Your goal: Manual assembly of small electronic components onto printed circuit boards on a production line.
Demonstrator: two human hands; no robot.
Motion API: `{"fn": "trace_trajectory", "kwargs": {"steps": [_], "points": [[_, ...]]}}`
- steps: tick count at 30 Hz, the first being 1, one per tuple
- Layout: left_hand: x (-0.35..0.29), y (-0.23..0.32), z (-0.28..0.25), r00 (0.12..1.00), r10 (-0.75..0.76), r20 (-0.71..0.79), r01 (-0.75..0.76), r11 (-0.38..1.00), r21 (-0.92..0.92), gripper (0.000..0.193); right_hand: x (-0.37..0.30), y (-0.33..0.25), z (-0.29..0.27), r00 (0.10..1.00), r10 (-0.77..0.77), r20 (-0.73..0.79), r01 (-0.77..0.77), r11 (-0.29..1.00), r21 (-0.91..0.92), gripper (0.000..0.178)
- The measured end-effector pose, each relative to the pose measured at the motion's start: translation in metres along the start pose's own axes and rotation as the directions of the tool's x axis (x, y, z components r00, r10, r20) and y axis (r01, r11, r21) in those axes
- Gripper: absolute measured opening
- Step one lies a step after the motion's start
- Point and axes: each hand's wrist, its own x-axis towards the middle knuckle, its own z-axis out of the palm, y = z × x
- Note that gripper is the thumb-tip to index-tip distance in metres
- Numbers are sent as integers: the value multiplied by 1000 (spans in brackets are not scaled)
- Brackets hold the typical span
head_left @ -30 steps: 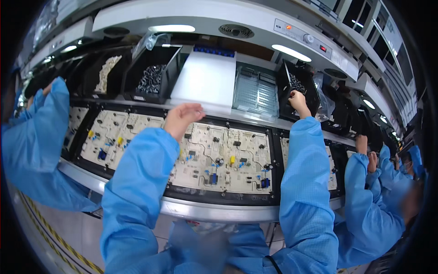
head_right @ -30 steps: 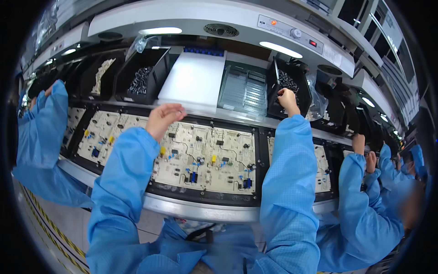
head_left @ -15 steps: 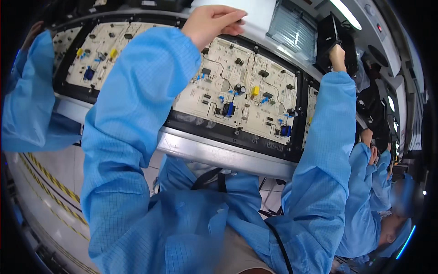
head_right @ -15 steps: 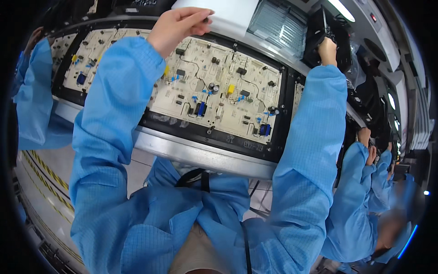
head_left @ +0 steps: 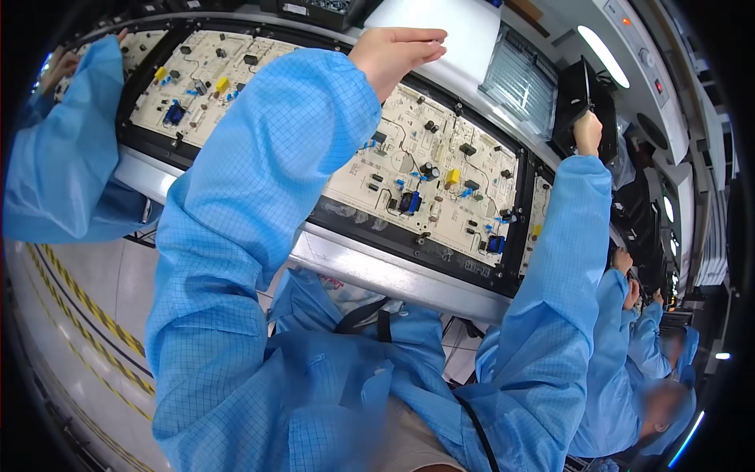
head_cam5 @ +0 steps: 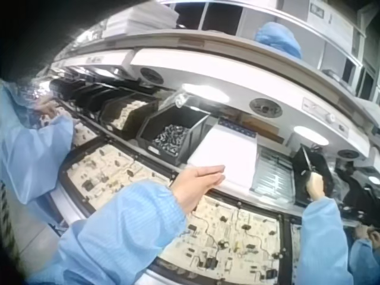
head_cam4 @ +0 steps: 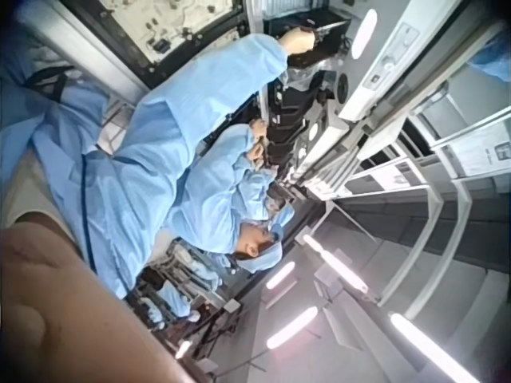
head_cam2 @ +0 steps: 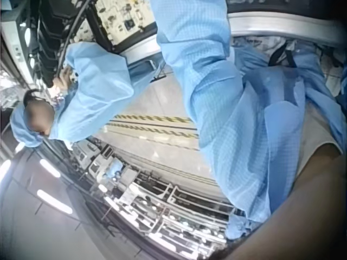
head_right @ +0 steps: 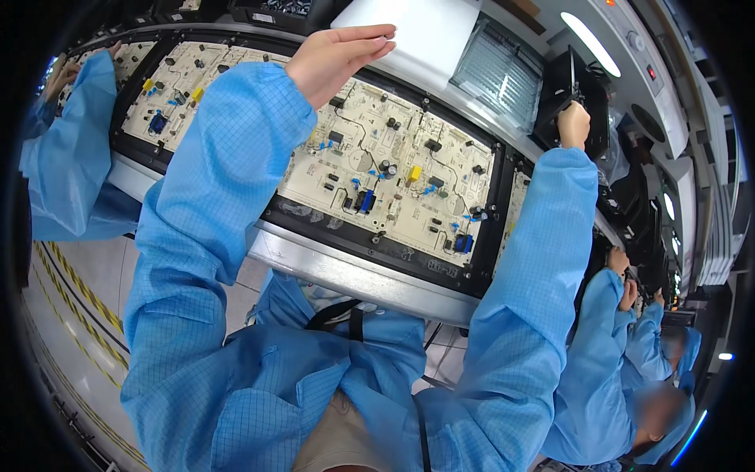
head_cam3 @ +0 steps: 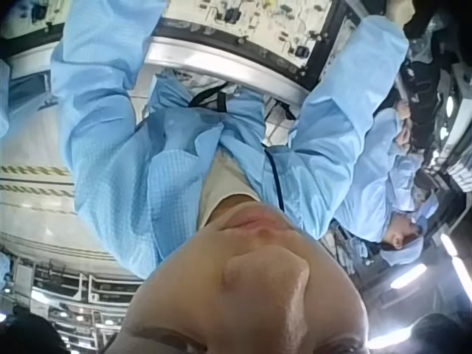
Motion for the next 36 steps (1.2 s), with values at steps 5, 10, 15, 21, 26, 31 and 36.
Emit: {"fn": "trace_trajectory", "kwargs": {"steps": [5, 10, 15, 21, 26, 31, 36], "points": [[3, 3, 6, 998, 24, 66, -24, 1000, -1, 36, 16, 56, -7, 981, 183, -69, -150, 931, 332, 25], [-2, -1, 11, 991, 4, 136, 8, 996, -87, 34, 17, 95, -59, 910, 275, 309, -93, -593, 800, 43], [-11, 1, 17, 972, -63, 228, 91, 989, -114, 34, -48, 100, -141, 963, 226, 144, 148, -897, 417, 19], [-16, 0, 31, 962, -155, 225, 166, 986, -31, 36, -90, 103, -111, 900, -190, 392, -383, -773, 506, 18], [-17, -17, 32, 965, -185, 187, 185, 983, 15, 32, -126, 72, -103, 885, -121, 449, -450, -464, 763, 13], [-16, -18, 35, 964, -212, 161, 208, 977, 45, 32, -147, 69, -119, 854, -153, 498, -445, 283, 850, 20], [-14, -19, 37, 961, -232, 153, 215, 969, 119, 32, -158, 65, -121, 866, -260, 426, -76, 774, 628, 20]]}}
